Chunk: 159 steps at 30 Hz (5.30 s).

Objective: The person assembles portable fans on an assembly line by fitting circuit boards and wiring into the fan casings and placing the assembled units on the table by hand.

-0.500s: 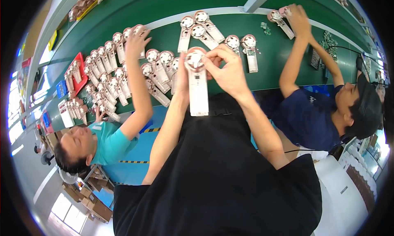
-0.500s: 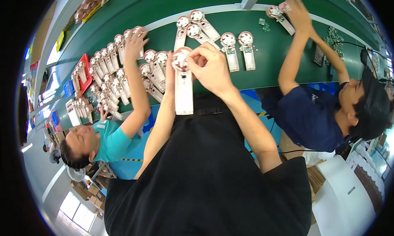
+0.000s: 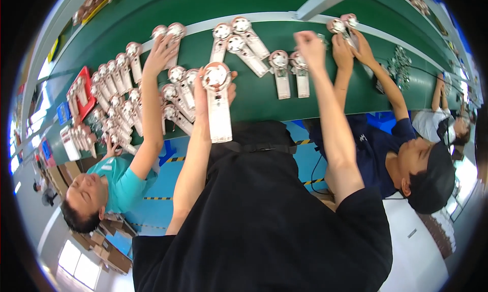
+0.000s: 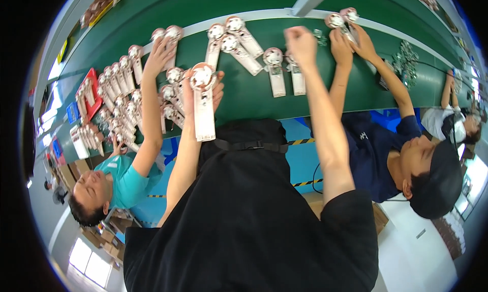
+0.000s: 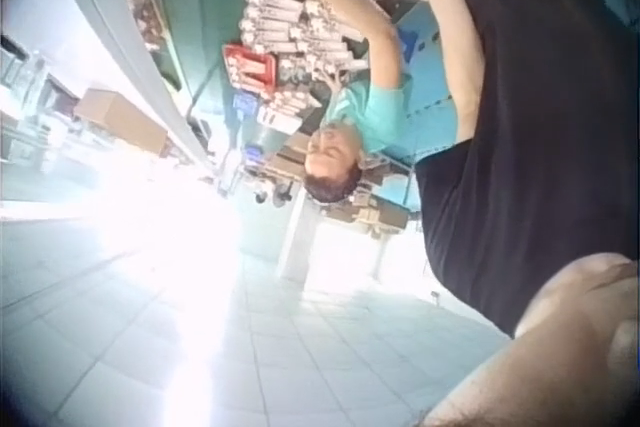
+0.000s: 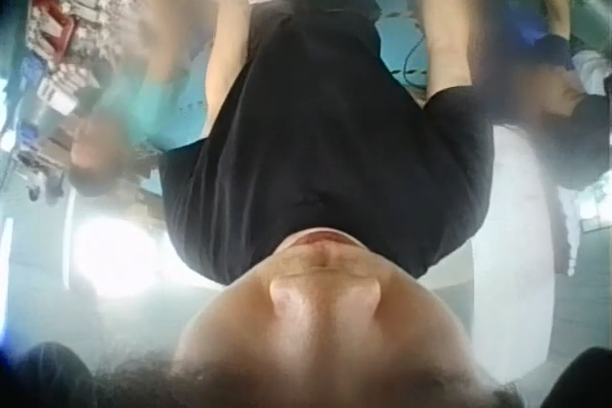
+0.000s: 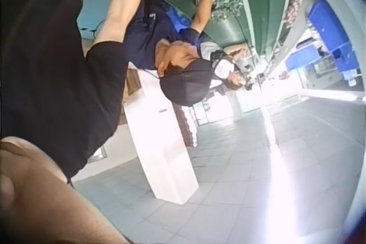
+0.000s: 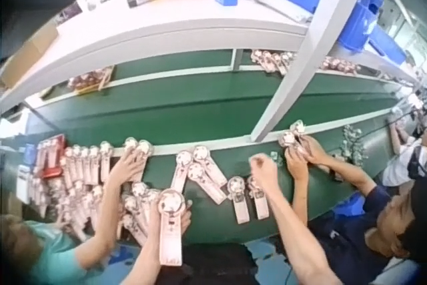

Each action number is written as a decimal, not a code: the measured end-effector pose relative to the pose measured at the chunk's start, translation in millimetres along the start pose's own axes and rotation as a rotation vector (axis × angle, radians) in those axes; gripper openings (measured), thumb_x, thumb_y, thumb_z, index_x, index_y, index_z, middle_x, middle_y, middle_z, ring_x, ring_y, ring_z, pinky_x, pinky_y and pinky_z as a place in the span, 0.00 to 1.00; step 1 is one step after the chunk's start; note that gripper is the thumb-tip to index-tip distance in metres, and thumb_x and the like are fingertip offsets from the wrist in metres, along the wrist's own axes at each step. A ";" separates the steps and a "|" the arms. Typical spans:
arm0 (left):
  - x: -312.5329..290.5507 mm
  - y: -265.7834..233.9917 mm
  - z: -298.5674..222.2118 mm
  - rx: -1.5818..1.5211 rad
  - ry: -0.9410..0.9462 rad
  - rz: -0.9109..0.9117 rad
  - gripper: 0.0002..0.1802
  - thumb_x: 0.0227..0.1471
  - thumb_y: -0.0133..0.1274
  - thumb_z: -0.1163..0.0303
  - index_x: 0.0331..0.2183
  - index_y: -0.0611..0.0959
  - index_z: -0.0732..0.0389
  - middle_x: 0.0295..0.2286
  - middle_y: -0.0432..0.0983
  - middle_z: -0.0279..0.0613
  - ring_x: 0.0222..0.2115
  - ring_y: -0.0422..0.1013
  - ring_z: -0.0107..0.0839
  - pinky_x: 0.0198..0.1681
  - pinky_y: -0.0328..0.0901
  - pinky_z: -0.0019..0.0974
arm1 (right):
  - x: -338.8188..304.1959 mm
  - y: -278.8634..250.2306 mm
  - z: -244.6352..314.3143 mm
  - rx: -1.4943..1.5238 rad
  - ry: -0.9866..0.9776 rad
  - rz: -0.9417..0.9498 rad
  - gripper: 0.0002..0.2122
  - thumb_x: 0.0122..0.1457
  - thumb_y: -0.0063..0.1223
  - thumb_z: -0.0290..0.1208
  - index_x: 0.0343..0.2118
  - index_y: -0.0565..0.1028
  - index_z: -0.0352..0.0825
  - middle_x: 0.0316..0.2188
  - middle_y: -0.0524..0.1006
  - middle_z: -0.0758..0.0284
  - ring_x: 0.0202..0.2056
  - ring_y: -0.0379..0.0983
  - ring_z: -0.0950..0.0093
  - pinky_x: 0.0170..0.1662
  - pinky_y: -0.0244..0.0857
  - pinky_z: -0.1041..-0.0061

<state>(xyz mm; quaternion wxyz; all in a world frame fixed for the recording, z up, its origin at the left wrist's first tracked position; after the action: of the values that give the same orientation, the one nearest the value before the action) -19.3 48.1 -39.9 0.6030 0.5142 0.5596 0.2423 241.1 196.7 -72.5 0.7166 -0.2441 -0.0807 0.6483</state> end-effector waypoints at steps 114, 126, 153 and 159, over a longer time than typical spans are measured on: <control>-61.6 55.2 -17.0 0.410 0.364 -0.279 0.26 0.62 0.36 0.46 0.36 0.77 0.59 0.27 0.78 0.37 0.24 0.75 0.25 0.25 0.71 0.28 | -227.6 24.8 173.2 -0.029 -0.568 0.565 0.11 0.55 0.57 0.23 0.41 0.75 0.30 0.37 0.71 0.64 0.34 0.73 0.70 0.37 0.67 0.74; -61.2 62.2 -16.1 0.432 0.331 -0.304 0.27 0.61 0.35 0.46 0.34 0.77 0.60 0.23 0.76 0.37 0.19 0.72 0.25 0.19 0.68 0.27 | -224.7 20.9 176.7 0.057 -0.578 0.571 0.15 0.49 0.63 0.20 0.42 0.77 0.32 0.36 0.75 0.66 0.31 0.72 0.76 0.37 0.67 0.77; -71.1 80.0 -13.9 0.423 0.373 -0.148 0.25 0.63 0.36 0.52 0.40 0.76 0.63 0.33 0.78 0.39 0.32 0.76 0.26 0.35 0.72 0.30 | -237.6 20.0 189.8 -0.120 -0.940 0.366 0.11 0.46 0.65 0.26 0.34 0.76 0.36 0.36 0.75 0.70 0.36 0.70 0.69 0.41 0.64 0.71; -65.2 74.6 -14.3 0.350 0.350 -0.101 0.23 0.63 0.36 0.53 0.40 0.76 0.63 0.34 0.78 0.40 0.32 0.76 0.26 0.35 0.72 0.30 | -235.3 20.5 187.3 -0.171 -1.024 0.342 0.12 0.44 0.65 0.24 0.34 0.77 0.36 0.36 0.76 0.71 0.35 0.71 0.71 0.40 0.63 0.72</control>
<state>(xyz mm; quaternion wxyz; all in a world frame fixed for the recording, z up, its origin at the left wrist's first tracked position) -28.1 22.9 56.6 0.4099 0.5324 0.7139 0.1969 107.5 15.7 128.0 0.4478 0.0356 -0.4307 0.7827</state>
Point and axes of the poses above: each hand's wrist, its own x-axis towards the middle knuckle, its own y-axis out of the palm, z = x × y, the point moved 3 cm from there along x, towards the middle knuckle
